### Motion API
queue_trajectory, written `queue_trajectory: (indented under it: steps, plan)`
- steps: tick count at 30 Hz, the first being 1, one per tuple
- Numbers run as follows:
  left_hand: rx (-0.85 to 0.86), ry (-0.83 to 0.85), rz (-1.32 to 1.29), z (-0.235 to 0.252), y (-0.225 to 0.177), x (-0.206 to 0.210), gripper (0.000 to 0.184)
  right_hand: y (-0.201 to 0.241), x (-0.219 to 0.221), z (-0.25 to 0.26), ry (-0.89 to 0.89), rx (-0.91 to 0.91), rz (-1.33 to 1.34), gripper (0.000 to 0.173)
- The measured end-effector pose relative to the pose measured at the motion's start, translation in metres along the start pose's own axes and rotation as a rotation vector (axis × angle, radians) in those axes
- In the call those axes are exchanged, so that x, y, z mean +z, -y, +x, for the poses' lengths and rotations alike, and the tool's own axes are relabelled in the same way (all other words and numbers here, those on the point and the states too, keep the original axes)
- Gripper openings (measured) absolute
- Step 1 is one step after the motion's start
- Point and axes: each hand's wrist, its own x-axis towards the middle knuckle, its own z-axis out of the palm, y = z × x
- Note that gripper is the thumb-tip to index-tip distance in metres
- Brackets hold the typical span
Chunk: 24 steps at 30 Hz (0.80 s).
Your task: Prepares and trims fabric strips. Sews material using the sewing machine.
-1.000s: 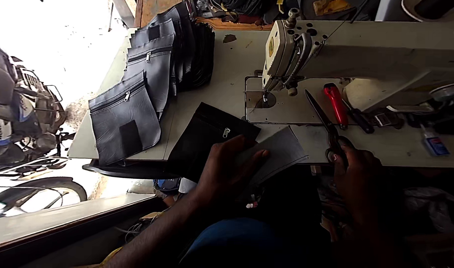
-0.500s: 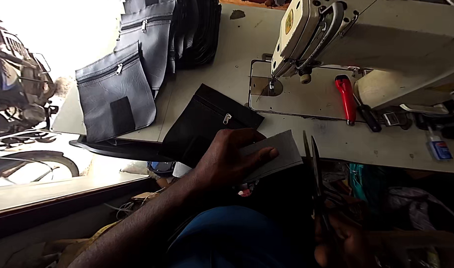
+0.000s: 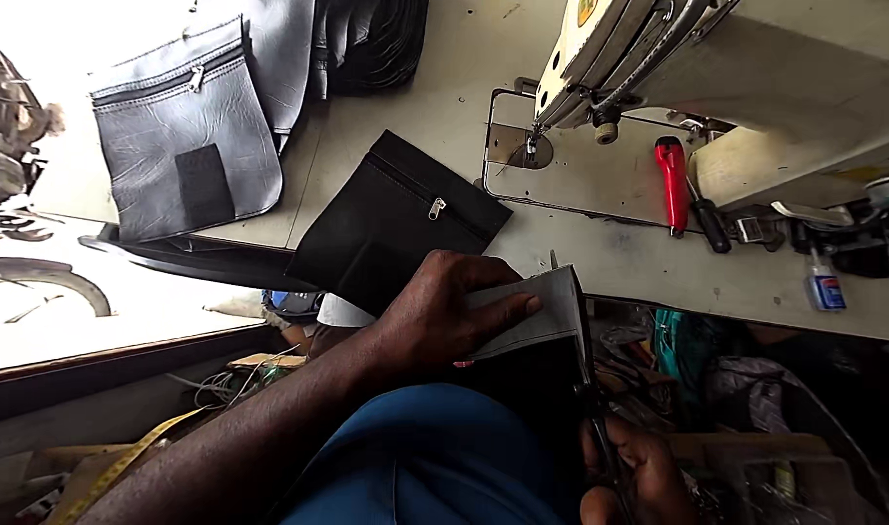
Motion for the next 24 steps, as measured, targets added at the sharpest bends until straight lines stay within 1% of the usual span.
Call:
queue_trajectory:
  steps: [13,18,24]
  plan:
    - [0.028,0.010,-0.043,-0.0007,0.0049,0.0010,0.017,0.0067,-0.0035,-0.0013,-0.026,-0.014,0.056,0.063]
    - [0.004,0.018,-0.098,0.0004,0.0040,0.0008,0.023,0.0081,-0.0035,-0.0016,-0.033,-0.059,0.060,0.059]
    - [0.055,0.002,-0.120,0.0014,0.0007,0.0006,0.020,0.0080,-0.0027,-0.0042,-0.043,-0.086,0.054,0.055]
